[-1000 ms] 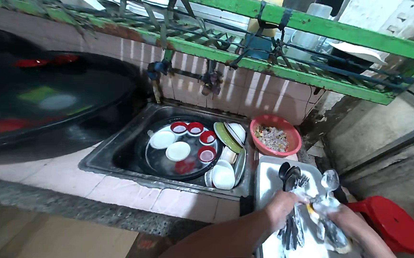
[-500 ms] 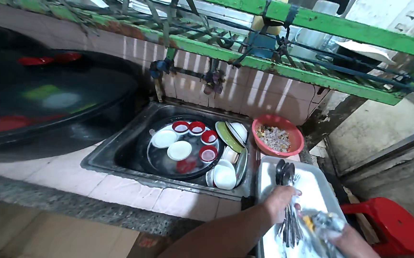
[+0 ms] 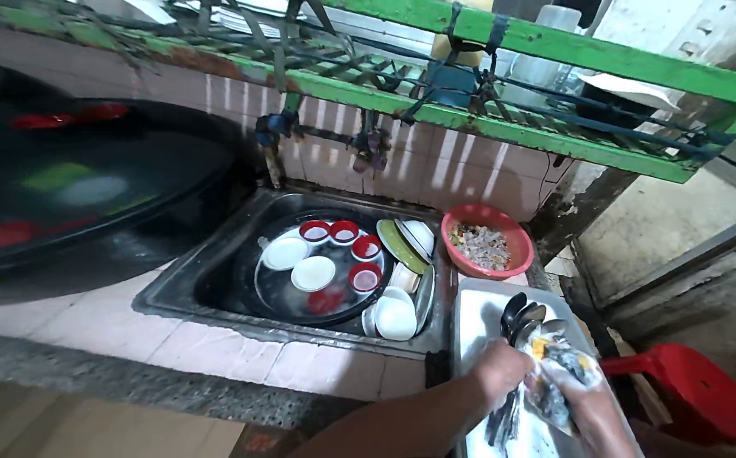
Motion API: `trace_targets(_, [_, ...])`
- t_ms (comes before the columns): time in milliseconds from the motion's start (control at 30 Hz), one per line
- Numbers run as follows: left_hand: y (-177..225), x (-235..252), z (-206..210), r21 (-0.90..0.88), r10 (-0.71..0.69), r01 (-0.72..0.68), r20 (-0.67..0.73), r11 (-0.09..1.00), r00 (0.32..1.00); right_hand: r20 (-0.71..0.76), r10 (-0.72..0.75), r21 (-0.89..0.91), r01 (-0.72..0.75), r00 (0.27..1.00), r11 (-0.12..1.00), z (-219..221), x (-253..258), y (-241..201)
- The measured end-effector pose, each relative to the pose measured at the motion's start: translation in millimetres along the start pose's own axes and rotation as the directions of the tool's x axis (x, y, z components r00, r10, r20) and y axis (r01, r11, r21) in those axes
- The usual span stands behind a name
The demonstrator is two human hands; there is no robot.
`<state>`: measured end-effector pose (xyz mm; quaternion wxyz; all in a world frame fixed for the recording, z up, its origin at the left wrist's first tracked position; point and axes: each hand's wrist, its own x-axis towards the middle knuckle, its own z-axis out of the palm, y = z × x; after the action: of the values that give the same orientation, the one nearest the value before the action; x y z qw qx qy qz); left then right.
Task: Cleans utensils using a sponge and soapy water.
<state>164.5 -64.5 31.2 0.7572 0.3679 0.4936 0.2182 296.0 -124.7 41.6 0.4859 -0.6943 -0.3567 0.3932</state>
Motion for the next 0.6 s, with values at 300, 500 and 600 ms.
trace_targets(300, [0.7, 1.3, 0.4, -0.069, -0.015, 0.015, 0.001, 0.997, 1.000, -0.022, -0.217, -0.270, 0.203, 0.976, 0.941, 9.2, 14.2, 12.2])
trace_targets(500, [-0.4, 2.8, 3.2, -0.224, -0.032, 0.051, 0.087, 0.973, 0.996, -0.122, -0.019, 0.080, 0.029, 0.992, 0.996, -17.7, 33.4, -15.3])
trace_targets(600, [1.4, 1.2, 3.3, -0.285, -0.030, 0.051, 0.081, 0.957, 0.996, -0.178, -0.063, 0.036, 0.071, 0.982, 0.997, -12.0, 33.2, -20.6])
